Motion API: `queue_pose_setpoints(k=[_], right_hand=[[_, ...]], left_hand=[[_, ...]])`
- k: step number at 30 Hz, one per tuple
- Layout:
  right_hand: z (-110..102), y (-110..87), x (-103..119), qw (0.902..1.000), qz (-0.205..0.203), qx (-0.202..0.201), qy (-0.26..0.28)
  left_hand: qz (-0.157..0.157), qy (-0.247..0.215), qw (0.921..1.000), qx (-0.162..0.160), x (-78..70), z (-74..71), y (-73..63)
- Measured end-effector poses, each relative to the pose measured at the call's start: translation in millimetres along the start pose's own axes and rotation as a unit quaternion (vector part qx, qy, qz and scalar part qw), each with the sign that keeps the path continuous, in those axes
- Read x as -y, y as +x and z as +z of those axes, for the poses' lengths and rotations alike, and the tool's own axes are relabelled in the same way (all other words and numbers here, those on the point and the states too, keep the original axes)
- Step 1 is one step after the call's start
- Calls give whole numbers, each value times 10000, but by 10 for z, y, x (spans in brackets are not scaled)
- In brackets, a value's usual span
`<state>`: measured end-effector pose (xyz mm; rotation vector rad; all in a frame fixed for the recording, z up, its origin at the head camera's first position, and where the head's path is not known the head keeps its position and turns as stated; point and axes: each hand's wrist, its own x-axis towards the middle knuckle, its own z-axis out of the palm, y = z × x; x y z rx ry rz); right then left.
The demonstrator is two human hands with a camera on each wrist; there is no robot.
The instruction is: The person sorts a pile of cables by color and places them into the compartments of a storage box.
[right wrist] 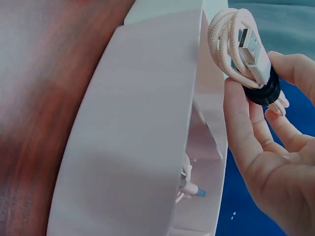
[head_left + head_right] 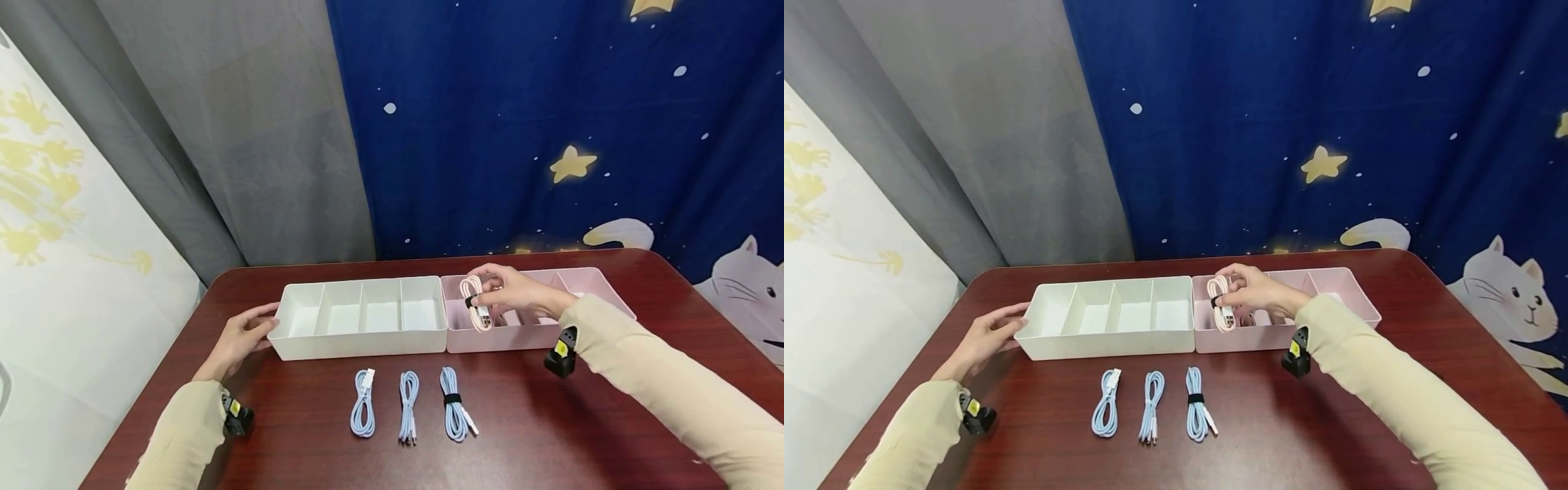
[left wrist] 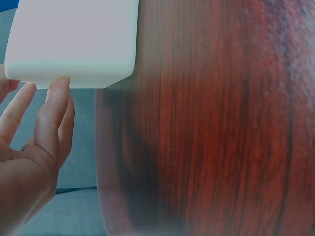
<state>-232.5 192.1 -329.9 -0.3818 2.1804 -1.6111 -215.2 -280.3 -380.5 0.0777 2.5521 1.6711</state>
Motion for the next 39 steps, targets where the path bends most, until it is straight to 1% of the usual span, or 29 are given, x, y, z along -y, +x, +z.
queue_pose_setpoints(k=[7,15,24,29,34,39], right_hand=[[-57,90,43,10000,80,-42,-26],[-55,165,94,9999,84,-42,-115],[-45,231,16,9999,105,-47,54],[-44,254,-17,9998,139,-106,-6],[-28,283,-32,9997,163,-152,24],[5,313,-38,9996,137,-224,-57]], left_hand=[[16,-10,10000,-7,-1,-7,-5],[-38,-1,10000,-35,9,-15,-13],[11,12,10000,-2,15,4,3],[68,28,10000,10,11,26,23],[56,22,10000,6,-5,23,18],[36,-12,10000,-3,-23,12,11]])
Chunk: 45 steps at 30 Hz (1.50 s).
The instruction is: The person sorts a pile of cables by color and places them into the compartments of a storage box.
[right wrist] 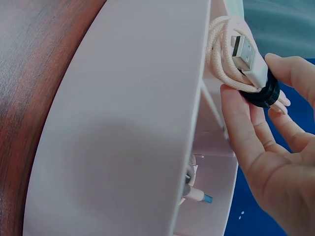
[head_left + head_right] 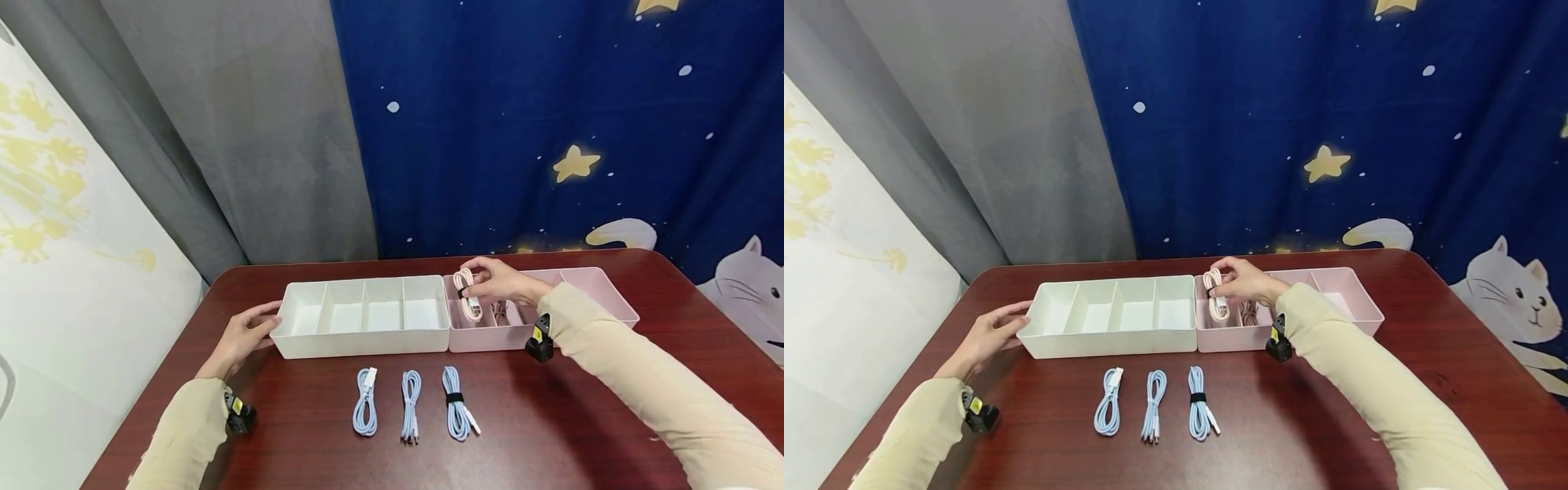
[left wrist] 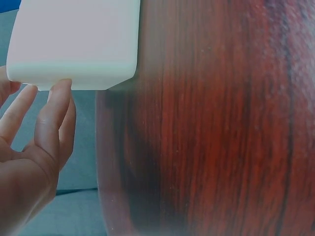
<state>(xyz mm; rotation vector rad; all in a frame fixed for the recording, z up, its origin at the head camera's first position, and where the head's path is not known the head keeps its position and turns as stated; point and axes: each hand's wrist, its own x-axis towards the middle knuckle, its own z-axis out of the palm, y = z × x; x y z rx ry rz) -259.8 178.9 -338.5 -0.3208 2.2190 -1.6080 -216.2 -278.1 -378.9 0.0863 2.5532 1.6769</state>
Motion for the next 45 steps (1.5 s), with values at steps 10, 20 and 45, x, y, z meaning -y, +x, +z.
queue_pose_setpoints(k=[10,20,45], right_hand=[[49,29,-7,9993,-30,-86,-372],[141,55,-2,9948,-75,-221,-995],[239,135,79,9871,237,-540,-1486]], left_hand=[[9,-50,10000,8,-2,4,12],[-48,-69,10000,15,1,2,-2],[-164,-14,9999,-29,-20,3,-16]])
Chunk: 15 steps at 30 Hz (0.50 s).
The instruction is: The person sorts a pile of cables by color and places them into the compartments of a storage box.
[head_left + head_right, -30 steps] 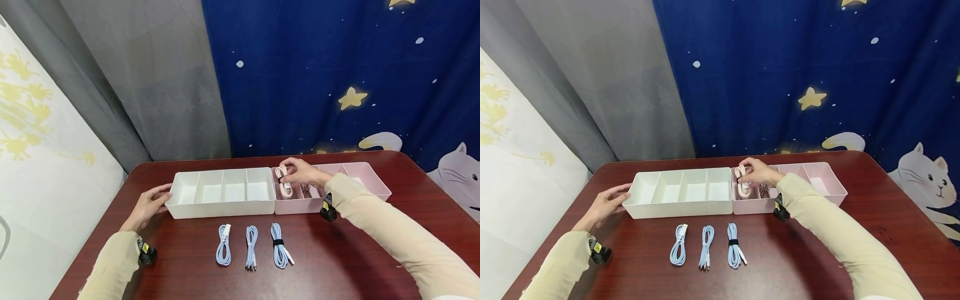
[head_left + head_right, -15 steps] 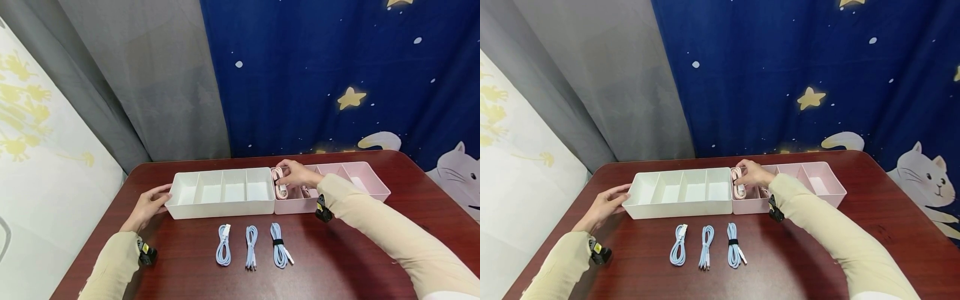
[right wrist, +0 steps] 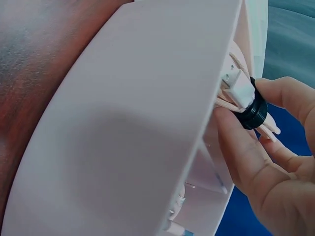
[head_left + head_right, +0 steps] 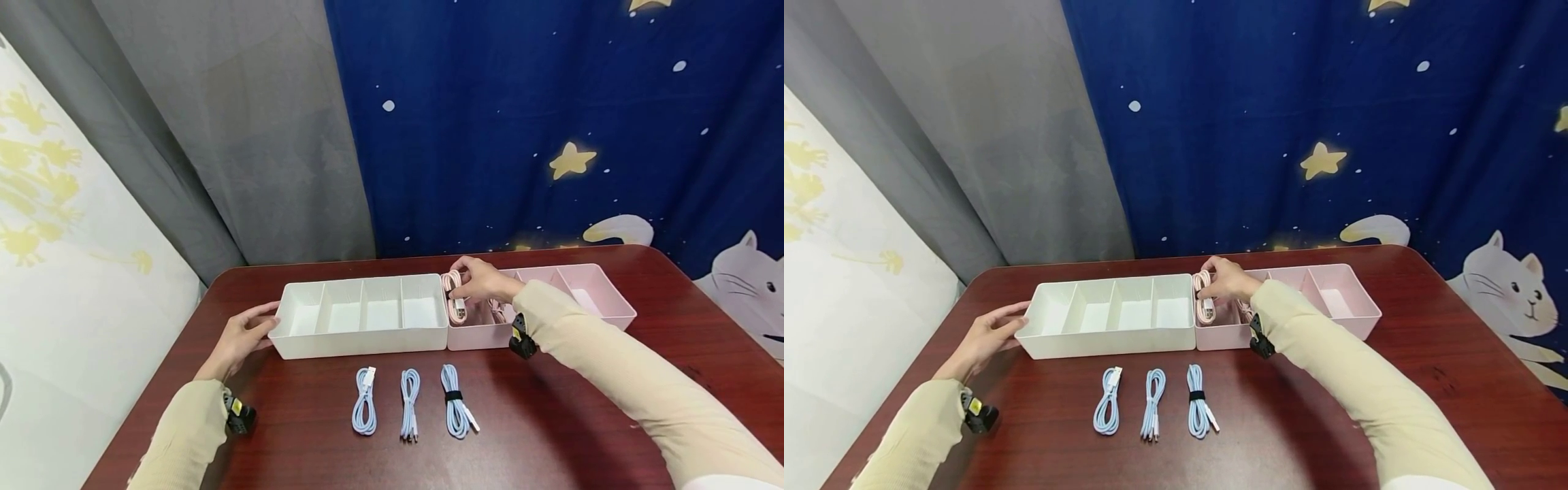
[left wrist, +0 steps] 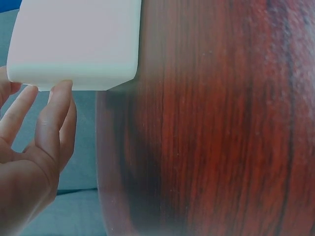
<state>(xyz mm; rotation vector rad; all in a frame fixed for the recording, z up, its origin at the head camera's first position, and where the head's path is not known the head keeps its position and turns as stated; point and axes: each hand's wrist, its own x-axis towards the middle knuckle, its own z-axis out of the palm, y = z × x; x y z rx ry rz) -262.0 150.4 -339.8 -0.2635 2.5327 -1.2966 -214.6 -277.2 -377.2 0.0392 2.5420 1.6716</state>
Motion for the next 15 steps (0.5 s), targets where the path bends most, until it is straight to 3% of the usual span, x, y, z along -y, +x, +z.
queue_pose_setpoints(k=[15], right_hand=[[50,-29,6,9995,110,270,152]], left_hand=[[-16,54,10000,-22,15,-3,2]])
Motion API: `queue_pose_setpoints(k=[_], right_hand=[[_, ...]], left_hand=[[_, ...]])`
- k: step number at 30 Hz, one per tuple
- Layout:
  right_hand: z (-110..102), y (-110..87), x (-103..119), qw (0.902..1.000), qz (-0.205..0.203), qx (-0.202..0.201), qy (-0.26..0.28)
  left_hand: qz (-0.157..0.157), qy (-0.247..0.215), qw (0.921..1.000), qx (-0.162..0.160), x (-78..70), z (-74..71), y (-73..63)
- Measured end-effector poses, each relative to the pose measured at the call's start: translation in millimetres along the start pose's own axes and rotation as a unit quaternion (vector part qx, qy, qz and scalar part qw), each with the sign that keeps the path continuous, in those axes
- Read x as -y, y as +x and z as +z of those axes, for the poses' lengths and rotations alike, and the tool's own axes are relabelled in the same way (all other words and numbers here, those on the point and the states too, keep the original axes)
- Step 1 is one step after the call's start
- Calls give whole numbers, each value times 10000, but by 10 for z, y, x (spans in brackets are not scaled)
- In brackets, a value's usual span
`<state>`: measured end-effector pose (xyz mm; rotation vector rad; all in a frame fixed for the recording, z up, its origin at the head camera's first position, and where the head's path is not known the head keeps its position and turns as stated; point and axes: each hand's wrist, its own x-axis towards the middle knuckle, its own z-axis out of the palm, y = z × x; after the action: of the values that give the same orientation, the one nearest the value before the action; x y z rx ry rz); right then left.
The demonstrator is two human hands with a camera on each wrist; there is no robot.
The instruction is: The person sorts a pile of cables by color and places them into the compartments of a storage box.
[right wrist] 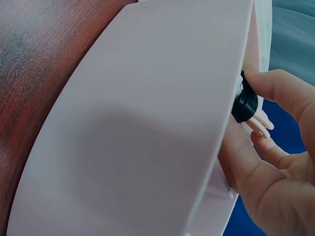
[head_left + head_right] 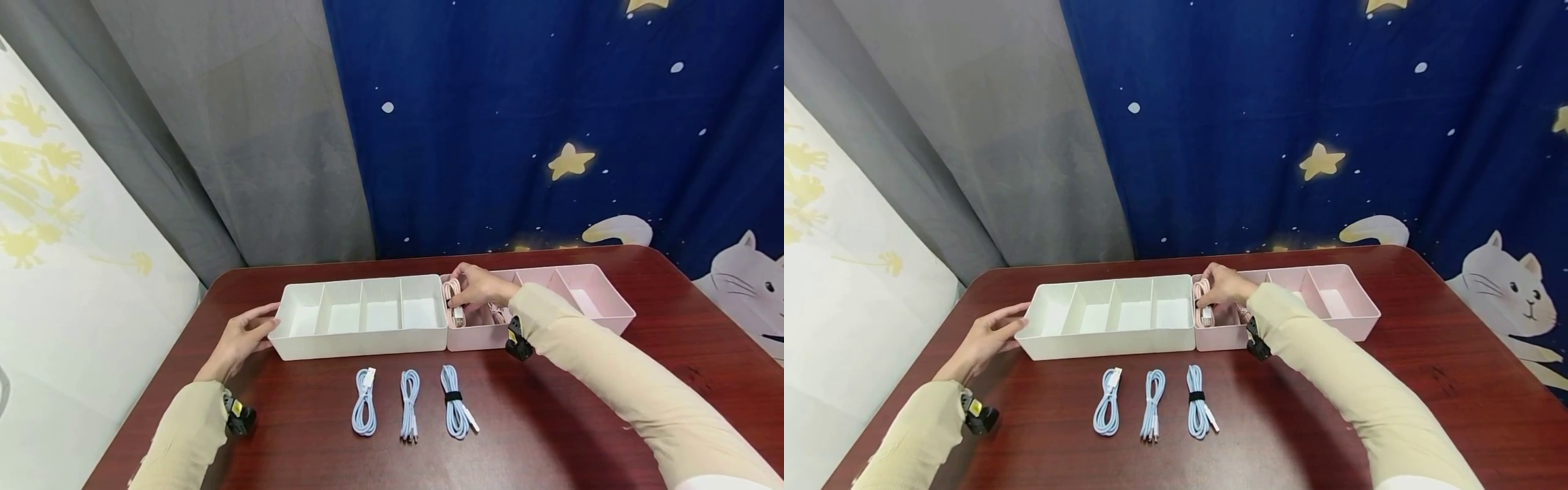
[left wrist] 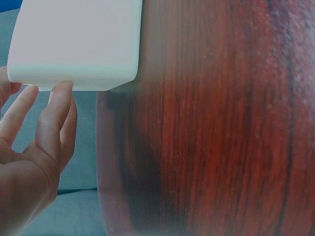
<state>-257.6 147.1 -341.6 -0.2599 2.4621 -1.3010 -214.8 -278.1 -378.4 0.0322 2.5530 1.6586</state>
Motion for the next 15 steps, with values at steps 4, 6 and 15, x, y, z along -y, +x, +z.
queue_pose_setpoints(k=[4,6,15], right_hand=[[2,-5,-13,10000,-45,62,27],[1,-9,-14,9999,-64,82,52],[-4,-18,-20,9998,-78,161,78]], left_hand=[[22,10,10000,-8,7,1,5],[24,16,10000,-9,9,2,6],[-2,68,10000,13,-17,2,-17]])
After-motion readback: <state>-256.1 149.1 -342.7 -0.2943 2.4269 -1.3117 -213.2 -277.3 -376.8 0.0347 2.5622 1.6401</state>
